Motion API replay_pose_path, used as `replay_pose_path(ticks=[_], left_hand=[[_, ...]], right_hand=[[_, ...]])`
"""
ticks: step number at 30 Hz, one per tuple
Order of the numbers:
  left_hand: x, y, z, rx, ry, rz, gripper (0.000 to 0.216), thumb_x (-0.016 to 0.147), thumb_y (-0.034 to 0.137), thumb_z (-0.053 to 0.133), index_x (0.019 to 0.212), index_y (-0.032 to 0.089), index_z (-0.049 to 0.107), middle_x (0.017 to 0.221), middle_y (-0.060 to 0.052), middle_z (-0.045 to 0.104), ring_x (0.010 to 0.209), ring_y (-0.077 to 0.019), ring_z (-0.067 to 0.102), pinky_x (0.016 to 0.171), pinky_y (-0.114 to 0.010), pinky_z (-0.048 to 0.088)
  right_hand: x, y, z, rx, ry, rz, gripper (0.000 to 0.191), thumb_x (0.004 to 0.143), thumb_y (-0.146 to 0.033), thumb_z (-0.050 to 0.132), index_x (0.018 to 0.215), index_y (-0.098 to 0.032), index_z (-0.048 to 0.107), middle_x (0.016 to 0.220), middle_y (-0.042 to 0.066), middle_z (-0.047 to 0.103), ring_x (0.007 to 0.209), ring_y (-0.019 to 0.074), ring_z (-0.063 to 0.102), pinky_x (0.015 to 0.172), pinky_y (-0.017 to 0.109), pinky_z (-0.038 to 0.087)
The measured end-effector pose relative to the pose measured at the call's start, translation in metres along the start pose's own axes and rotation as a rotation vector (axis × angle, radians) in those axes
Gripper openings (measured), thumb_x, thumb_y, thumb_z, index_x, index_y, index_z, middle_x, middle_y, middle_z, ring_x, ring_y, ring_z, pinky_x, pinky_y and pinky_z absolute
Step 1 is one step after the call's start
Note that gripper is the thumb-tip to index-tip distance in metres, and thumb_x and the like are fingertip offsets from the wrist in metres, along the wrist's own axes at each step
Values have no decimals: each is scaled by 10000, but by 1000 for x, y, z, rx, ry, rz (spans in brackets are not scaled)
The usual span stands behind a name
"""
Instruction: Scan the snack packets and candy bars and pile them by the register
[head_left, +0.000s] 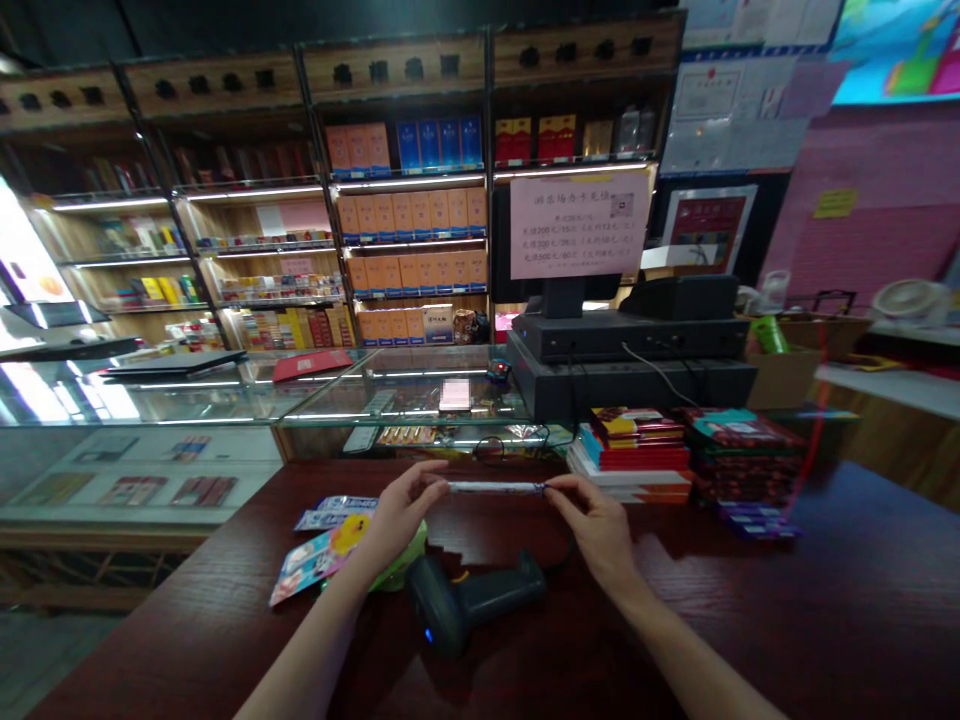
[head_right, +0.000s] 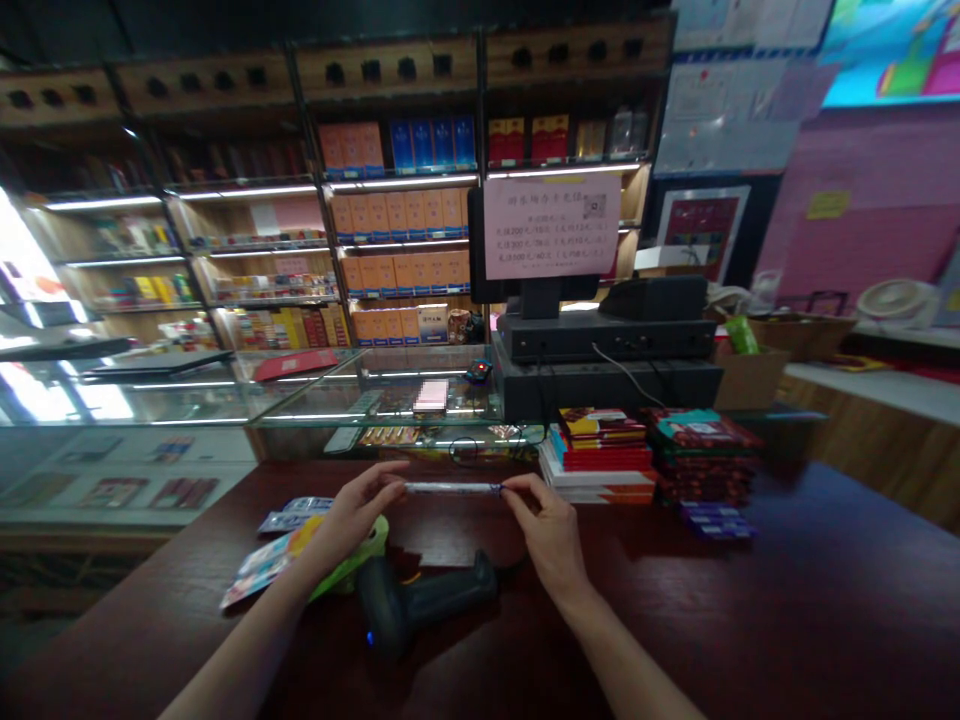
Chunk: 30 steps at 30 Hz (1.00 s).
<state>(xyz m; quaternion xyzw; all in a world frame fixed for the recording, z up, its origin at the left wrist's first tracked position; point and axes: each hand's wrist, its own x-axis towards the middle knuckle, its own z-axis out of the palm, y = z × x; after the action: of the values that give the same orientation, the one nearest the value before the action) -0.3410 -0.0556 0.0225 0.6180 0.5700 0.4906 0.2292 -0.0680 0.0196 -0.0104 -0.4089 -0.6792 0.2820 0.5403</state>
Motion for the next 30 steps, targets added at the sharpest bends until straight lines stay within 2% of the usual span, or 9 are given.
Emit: replay_pose_path(ticks=[4, 7, 11, 14, 18, 23, 27, 30], left_hand=[[1, -5, -4, -135, -127, -110, 471, 806, 458, 655, 1180, 175, 620, 1011, -72, 723, 962, -215, 661, 872, -341, 512], [1, -10, -5, -193, -178, -114, 514, 740, 401, 731, 1183, 167, 614, 1076, -91, 708, 952, -212, 660, 856, -343, 519], [0, -8, -4, -131, -151, -31, 485, 749, 321, 716, 1202, 188, 606, 1125, -77, 687, 974, -208, 659, 857, -339, 528], [-2, -2, -4, 9, -100, 62, 420, 776, 309, 687, 1181, 214, 623, 1126, -53, 692, 1021, -211, 657, 924, -354, 519], [-3, 2, -4, 160, -57, 173, 362, 795, 296, 677, 1150, 236, 643, 1136, -31, 703, 1084, -215, 648, 980, -356, 505], [-2, 3, -1, 191, -48, 241, 349, 817, 276, 658, 1163, 237, 626, 1164, -29, 704, 1100, -208, 656, 975, -344, 524], [-3, 8, 2, 217, -41, 275, 337, 833, 294, 642, 1166, 242, 622, 1157, -27, 708, 1085, -204, 665, 976, -348, 528], [-4, 15, 3, 222, -49, 276, 329, 843, 317, 629, 1165, 247, 625, 1156, -23, 706, 1080, -201, 663, 985, -349, 520]], right_hand=[[-2, 6, 0, -61, -11, -137, 166, 869, -362, 622, 931, -241, 718, 951, 36, 763, 898, 239, 697, 823, 353, 519], [0, 8, -3, -83, -34, -301, 122, 900, -283, 588, 938, -249, 700, 1038, 44, 753, 979, 232, 691, 913, 390, 518], [5, 6, -12, -208, -81, -478, 120, 905, -192, 567, 929, -251, 669, 1083, 55, 736, 1045, 233, 653, 946, 428, 510], [8, 3, -19, -290, -147, -524, 135, 878, -132, 562, 901, -242, 637, 1158, 70, 712, 1098, 242, 622, 958, 446, 502], [8, 0, -26, -314, -272, -471, 170, 826, -79, 545, 844, -240, 597, 1147, 68, 705, 1078, 234, 628, 946, 429, 504], [3, -5, -31, -266, -389, -335, 149, 810, -106, 555, 865, -238, 596, 1071, 49, 707, 1034, 223, 642, 935, 406, 494], [-3, -15, -34, -229, -423, -226, 180, 804, -133, 553, 941, -237, 607, 976, 28, 691, 946, 208, 648, 880, 371, 493], [-7, -18, -35, -154, -422, -105, 259, 787, -151, 556, 1030, -234, 592, 995, 29, 678, 924, 196, 649, 808, 330, 494]])
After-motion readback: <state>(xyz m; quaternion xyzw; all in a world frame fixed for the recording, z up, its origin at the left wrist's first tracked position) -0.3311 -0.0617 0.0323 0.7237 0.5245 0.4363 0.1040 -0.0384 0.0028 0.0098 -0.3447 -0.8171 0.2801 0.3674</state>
